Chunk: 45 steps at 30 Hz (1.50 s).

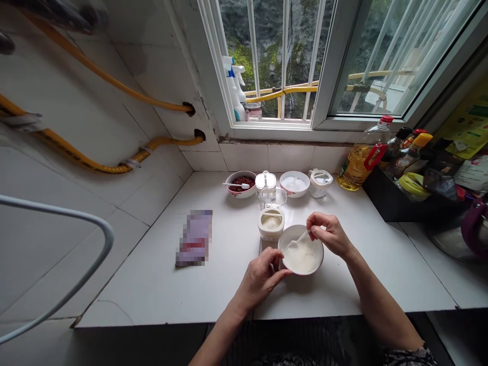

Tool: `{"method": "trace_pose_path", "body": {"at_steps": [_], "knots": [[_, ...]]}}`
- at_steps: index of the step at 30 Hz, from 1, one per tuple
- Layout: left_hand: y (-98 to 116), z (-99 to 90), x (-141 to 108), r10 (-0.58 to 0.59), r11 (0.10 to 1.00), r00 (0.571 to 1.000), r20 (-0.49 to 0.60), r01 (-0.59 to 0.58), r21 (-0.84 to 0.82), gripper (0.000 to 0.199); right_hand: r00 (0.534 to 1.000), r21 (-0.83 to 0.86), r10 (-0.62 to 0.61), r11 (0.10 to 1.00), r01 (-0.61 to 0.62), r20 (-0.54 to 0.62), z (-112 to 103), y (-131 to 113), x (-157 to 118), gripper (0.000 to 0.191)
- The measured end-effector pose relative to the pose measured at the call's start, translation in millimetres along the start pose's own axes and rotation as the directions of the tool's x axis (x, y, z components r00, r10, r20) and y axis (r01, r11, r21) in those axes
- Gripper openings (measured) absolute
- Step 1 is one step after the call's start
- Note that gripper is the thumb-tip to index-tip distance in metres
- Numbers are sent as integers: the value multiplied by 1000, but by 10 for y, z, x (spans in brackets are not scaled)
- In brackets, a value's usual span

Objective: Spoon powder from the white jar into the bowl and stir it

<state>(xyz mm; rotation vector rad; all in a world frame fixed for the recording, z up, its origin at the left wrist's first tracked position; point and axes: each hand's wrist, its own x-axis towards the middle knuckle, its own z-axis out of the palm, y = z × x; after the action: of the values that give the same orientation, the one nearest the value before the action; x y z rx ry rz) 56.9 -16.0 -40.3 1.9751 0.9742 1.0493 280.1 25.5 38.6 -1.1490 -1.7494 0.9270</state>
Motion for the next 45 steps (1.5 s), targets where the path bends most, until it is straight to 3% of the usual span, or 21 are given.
{"method": "trace_pose_path", "body": {"at_steps": [4,8,13,17,22,33,36,40,43,45], "knots": [[-6,3,-3,-1,1000,1000,-3,1,3,23,986,-223,-51,971,87,158,42,-9,6,18],[-11,2,-7,-14,1000,1000,1,14,15,23,971,-255,-87,956,144,223,109,-24,-7,20],[-8,-4,-3,-6,1000,1000,5,6,12,24,989,-50,64,997,-58,132,61,6,7,17],[-7,-4,1,6,1000,1000,-1,-6,7,24,972,232,212,945,-229,98,12,38,45,10],[-9,-3,-2,5,1000,1000,7,-5,24,26,961,362,269,891,-275,69,-23,34,86,7],[-18,3,-4,33,999,999,-1,-33,25,23,947,448,319,842,-301,36,-14,90,115,6],[-28,6,-8,31,999,1000,2,-31,24,24,962,476,271,849,-227,-24,46,101,116,5],[-42,11,-13,44,999,999,-1,-44,22,24,974,394,114,919,-29,-195,164,92,75,10],[-41,8,-13,39,999,999,2,-39,25,24,956,134,-92,982,133,-277,241,93,29,5],[-34,6,-11,33,999,999,6,-33,25,24,926,-139,-296,953,269,-235,274,104,13,9]]}}
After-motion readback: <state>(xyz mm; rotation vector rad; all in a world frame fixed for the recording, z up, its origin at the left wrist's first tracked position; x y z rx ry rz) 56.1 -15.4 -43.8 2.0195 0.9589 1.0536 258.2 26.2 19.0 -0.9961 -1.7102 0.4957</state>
